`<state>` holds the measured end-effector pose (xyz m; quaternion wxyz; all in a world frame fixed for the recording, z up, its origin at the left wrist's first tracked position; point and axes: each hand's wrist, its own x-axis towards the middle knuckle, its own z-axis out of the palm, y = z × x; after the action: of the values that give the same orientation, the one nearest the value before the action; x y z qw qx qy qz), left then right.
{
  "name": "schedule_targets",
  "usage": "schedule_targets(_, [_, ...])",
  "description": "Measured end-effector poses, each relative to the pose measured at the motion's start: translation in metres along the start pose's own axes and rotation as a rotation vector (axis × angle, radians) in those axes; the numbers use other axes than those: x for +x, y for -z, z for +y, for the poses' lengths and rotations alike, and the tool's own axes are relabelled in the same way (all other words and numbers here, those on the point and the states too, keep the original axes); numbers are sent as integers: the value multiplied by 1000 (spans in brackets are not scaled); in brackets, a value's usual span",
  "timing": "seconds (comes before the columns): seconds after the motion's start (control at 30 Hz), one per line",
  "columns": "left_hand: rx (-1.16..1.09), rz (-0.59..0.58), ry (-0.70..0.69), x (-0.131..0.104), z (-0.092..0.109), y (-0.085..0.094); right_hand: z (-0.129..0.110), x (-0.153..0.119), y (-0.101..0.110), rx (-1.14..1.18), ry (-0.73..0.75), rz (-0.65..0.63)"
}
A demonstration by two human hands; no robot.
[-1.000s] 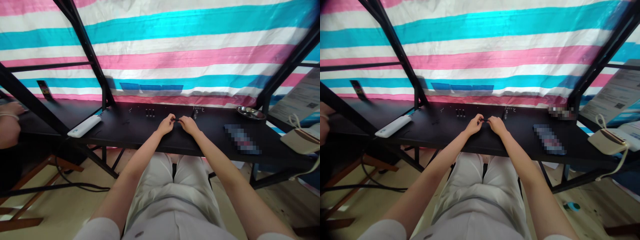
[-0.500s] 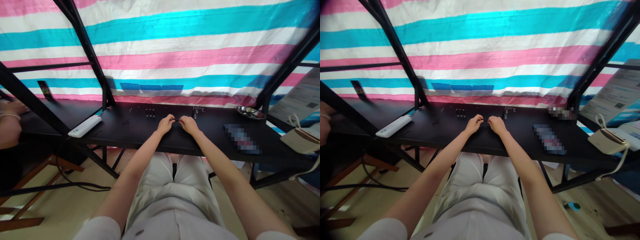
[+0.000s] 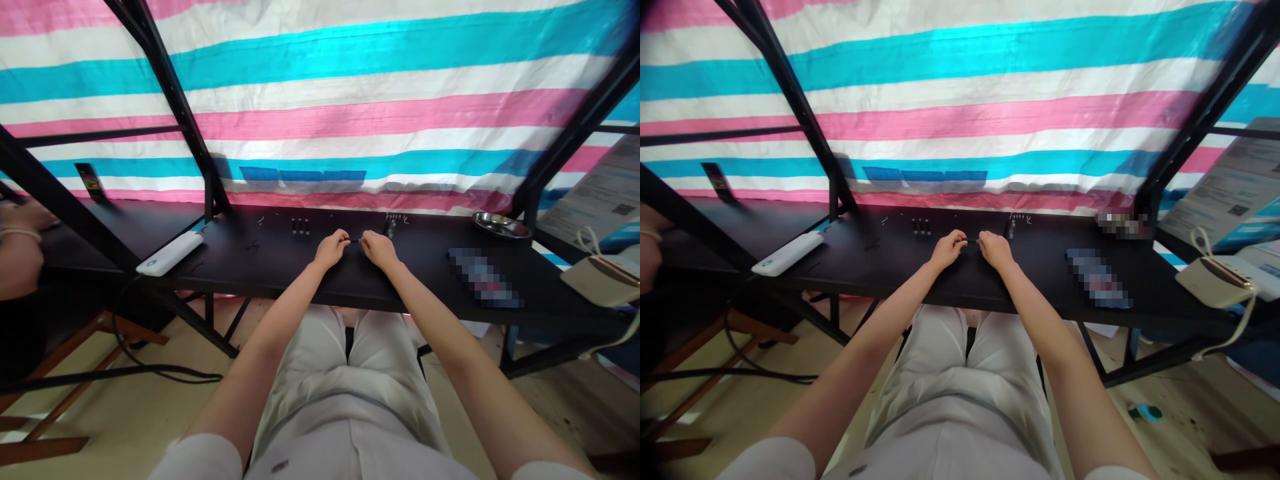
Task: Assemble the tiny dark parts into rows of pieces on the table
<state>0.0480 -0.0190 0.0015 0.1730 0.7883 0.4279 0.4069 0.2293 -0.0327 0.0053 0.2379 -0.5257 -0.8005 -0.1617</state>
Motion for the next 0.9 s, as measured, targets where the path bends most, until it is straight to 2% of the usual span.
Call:
schedule_targets(0.47, [-13,17,39,0,1,2,5,-2,0,64,-92,-24])
schedule_targets(0.63, [-12,27,48,0,1,2,5,-3,-2,112,-72,6])
schedule_targets(0.8, [-11,30,58,0,0,2,2,-3,-1,68,-55,-1])
schedule_targets(0.9, [-10,46,47,0,-1,2,3,-3,0,28,-98,-44])
